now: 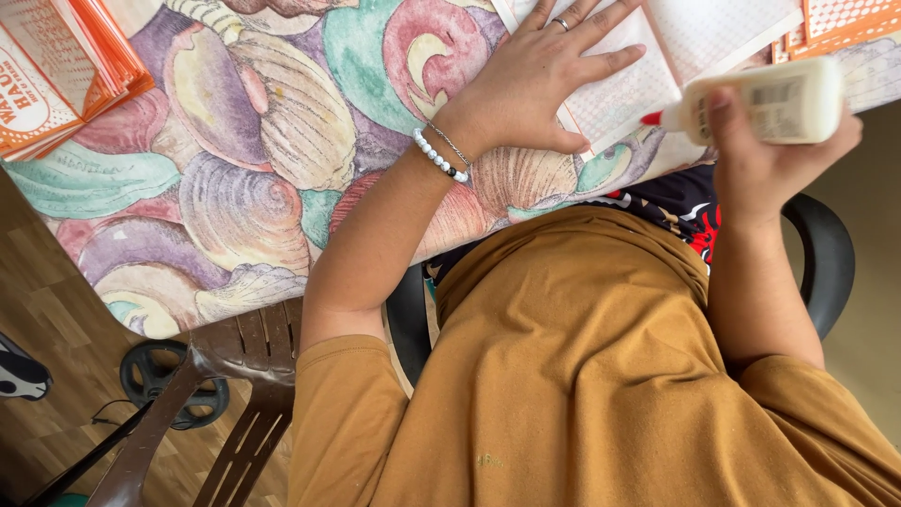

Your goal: Applying glue to paper templates and folding them to assemble paper bags.

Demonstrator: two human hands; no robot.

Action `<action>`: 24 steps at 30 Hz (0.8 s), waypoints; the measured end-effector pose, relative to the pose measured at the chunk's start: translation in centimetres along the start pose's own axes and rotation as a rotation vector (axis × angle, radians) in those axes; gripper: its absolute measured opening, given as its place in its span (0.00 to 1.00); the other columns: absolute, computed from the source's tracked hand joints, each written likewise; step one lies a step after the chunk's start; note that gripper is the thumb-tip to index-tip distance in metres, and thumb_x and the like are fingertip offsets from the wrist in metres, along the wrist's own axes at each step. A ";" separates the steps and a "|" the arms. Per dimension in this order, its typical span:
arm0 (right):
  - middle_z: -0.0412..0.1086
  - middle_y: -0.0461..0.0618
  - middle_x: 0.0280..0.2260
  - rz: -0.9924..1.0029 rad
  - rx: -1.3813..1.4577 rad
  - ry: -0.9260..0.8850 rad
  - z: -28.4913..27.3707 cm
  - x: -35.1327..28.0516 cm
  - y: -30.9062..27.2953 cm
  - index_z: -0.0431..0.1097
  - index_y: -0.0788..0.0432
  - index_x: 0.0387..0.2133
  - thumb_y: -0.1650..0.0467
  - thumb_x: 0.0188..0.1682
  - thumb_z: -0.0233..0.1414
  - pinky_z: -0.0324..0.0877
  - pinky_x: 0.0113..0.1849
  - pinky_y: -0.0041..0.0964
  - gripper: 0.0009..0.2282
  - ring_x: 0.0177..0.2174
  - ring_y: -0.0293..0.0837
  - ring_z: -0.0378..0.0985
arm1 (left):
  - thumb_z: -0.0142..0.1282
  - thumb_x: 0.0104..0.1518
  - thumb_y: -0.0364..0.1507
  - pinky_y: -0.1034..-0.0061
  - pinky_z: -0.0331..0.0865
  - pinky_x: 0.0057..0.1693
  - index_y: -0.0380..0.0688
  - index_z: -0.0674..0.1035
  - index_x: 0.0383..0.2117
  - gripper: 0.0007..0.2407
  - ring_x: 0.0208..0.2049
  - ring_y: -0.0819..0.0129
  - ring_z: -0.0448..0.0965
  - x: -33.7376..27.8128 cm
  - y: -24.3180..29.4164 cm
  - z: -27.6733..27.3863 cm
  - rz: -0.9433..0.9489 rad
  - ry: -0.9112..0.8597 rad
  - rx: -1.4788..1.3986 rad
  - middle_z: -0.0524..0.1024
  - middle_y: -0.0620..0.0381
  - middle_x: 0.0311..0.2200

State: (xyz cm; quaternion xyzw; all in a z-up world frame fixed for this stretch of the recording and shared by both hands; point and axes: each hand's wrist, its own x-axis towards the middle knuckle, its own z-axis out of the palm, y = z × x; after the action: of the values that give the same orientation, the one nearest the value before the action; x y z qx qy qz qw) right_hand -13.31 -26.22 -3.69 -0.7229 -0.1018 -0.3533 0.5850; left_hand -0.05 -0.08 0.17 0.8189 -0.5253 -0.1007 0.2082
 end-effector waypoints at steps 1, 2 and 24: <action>0.54 0.84 0.48 -0.001 0.003 0.001 0.1 -0.2 0.3 0.44 0.66 0.48 0.89 0.52 0.60 0.72 0.49 0.80 0.27 0.46 0.83 0.69 | 0.76 0.47 0.51 0.40 0.46 0.70 0.54 0.70 0.70 0.42 0.71 0.43 0.52 -0.1 -0.1 -0.2 -0.001 -0.001 0.003 0.44 0.48 0.71; 0.58 0.80 0.45 -0.031 -0.117 -0.001 -0.1 -0.6 0.5 0.47 0.68 0.48 0.84 0.50 0.64 0.70 0.48 0.69 0.27 0.44 0.74 0.71 | 0.76 0.47 0.51 0.43 0.47 0.69 0.54 0.71 0.70 0.41 0.70 0.44 0.54 0.0 -0.1 -0.1 0.002 0.010 0.000 0.46 0.48 0.70; 0.66 0.77 0.43 -0.009 -0.087 0.082 -2.3 2.4 0.4 0.61 0.79 0.49 0.87 0.55 0.65 0.75 0.43 0.69 0.18 0.43 0.68 0.72 | 0.73 0.47 0.49 0.47 0.48 0.69 0.53 0.69 0.69 0.40 0.69 0.45 0.55 0.0 0.2 -0.4 -0.009 -0.003 0.014 0.50 0.46 0.70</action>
State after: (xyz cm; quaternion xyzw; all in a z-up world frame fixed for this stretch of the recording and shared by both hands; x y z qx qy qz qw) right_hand -12.23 -29.04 -2.40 -0.7320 -0.0655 -0.3896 0.5551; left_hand -0.04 -0.07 0.58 0.8225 -0.5228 -0.0993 0.2010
